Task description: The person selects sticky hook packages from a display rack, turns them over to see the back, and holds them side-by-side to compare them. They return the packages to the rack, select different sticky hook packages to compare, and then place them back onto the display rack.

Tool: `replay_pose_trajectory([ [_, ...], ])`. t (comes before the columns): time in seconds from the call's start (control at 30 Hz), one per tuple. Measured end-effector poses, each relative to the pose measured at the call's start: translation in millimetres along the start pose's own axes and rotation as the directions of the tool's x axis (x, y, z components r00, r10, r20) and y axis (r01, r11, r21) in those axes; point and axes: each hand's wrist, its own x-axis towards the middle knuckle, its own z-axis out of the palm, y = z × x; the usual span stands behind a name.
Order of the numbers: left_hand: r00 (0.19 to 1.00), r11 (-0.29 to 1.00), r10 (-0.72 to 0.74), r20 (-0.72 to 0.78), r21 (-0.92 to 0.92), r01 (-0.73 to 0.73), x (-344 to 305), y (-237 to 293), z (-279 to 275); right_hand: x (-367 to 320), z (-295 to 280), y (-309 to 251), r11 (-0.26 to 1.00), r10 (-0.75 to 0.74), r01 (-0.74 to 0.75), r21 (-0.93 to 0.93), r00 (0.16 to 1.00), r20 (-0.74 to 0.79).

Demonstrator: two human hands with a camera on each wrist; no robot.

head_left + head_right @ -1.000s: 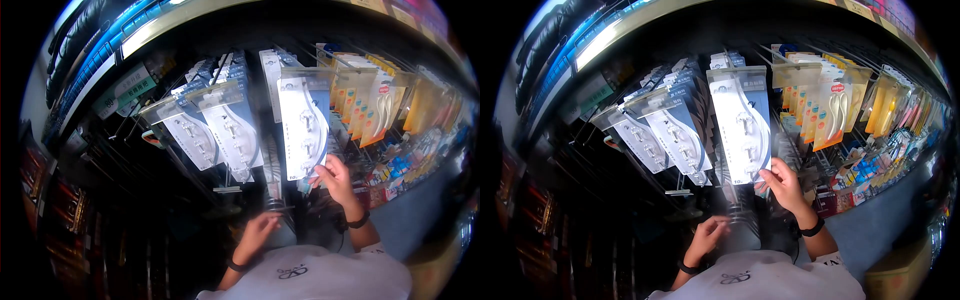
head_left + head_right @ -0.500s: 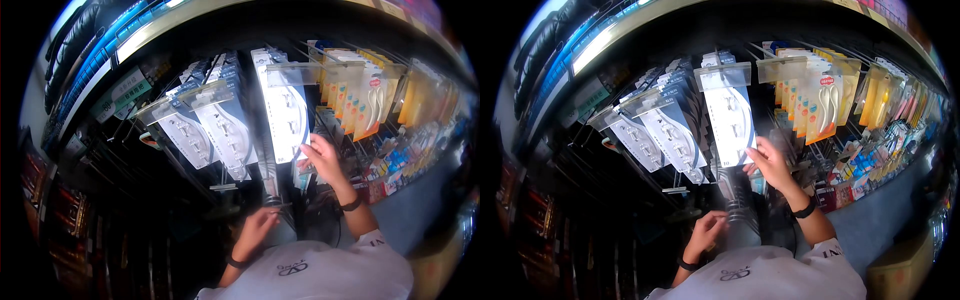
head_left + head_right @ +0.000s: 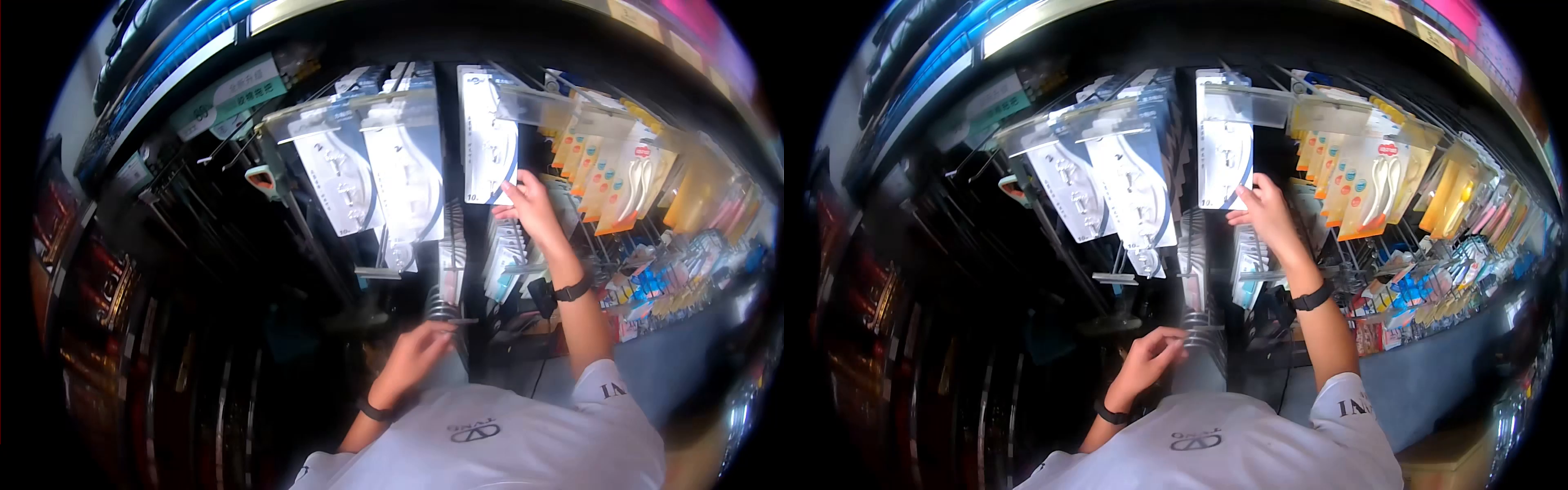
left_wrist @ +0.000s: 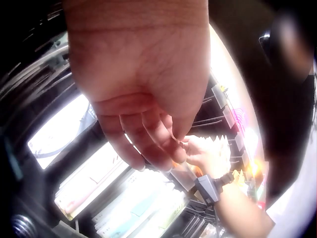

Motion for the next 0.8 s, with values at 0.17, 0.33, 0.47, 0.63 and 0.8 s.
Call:
replay_pose_trajectory([
  [0.17, 0.999, 0.997, -0.037, -0.024, -0.076, 0.035, -8.8, -9.9, -4.7, 3.0, -0.2, 13.6, 0.998, 0.003, -0.005, -0.070, 0.999, -0.035],
  [0.33, 0.990, 0.971, -0.119, -0.076, -0.216, 0.100, -3.7, -51.3, -20.6, -37.2, -8.9, 13.2, 0.813, -0.340, 0.233, -0.534, 0.934, -0.110],
  [0.47, 0.942, 0.900, -0.203, -0.268, -0.430, 0.072, 11.0, -88.4, -39.3, -91.0, 5.0, -5.0, 0.958, -0.181, 0.169, -0.230, 0.983, -0.034],
  [0.63, 0.824, 0.930, -0.093, -0.558, -0.344, -0.128, 61.5, -125.1, -69.0, -121.5, 33.8, 34.4, 0.942, 0.289, -0.326, -0.076, 0.677, 0.677],
  [0.8, 0.780, 0.994, 0.066, -0.622, -0.029, -0.108, 132.0, -215.2, -96.6, -125.1, 118.5, 160.5, 0.988, 0.148, -0.104, -0.114, 0.848, 0.509],
])
